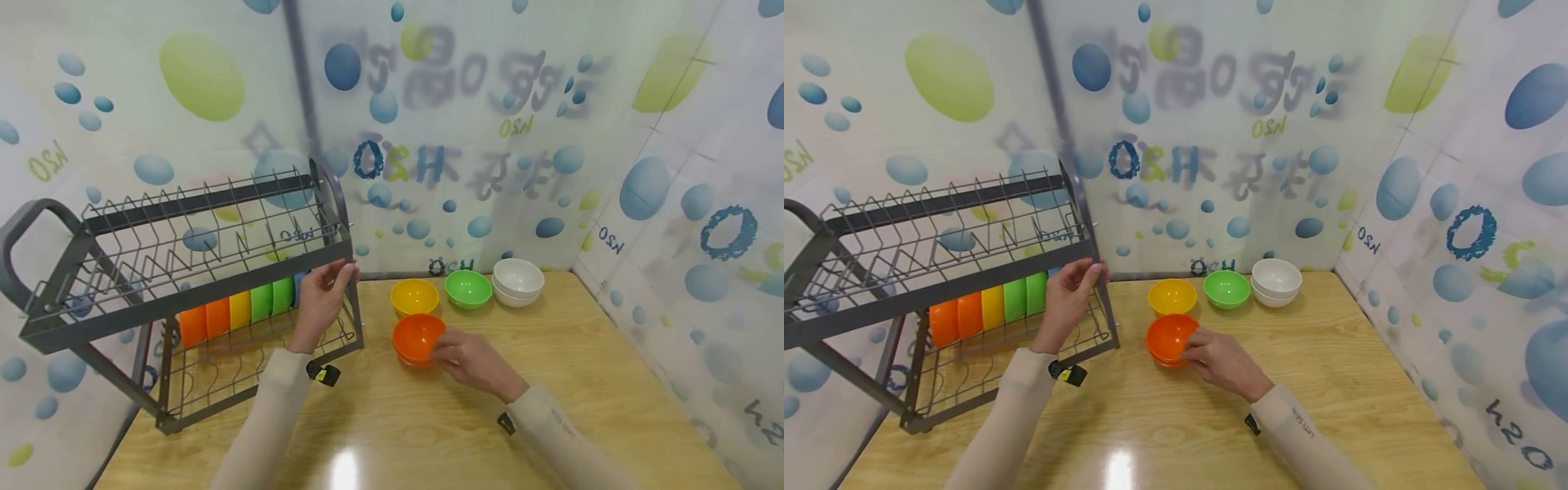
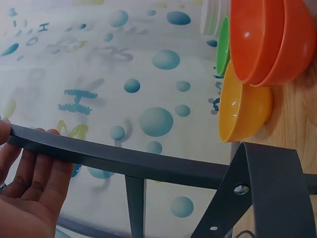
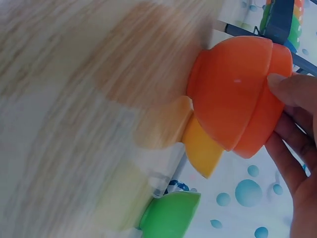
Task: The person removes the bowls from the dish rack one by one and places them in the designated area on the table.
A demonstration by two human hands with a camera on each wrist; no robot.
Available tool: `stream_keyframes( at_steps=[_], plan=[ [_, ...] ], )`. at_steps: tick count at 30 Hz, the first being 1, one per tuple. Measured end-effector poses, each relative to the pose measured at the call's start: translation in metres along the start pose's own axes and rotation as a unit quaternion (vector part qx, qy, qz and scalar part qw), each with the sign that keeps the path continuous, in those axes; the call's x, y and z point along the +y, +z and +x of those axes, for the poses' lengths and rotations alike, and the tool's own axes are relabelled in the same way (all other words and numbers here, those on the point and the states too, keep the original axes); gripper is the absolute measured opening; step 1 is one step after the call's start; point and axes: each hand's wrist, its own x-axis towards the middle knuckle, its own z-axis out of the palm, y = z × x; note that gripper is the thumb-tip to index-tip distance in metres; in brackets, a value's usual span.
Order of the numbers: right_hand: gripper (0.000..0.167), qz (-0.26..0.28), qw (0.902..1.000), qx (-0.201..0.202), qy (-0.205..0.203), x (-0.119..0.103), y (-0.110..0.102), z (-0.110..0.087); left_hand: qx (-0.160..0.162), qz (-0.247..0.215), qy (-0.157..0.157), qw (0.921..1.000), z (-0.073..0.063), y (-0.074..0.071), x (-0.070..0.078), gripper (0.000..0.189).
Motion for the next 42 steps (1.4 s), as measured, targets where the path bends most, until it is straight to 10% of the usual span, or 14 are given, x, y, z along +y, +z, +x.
stream_keyframes(
  at_steps=[28,42],
  plan=[
    [0.020,0.025,0.9973,-0.034,0.059,-0.008,0.002,0.003,0.002,-0.011,0.000,0.9999,-0.003,0.001,-0.003,0.033],
    [0.034,0.083,0.9902,-0.029,0.109,-0.018,-0.001,0.039,0.008,0.002,0.001,1.0000,-0.003,0.001,-0.004,0.032]
  ],
)
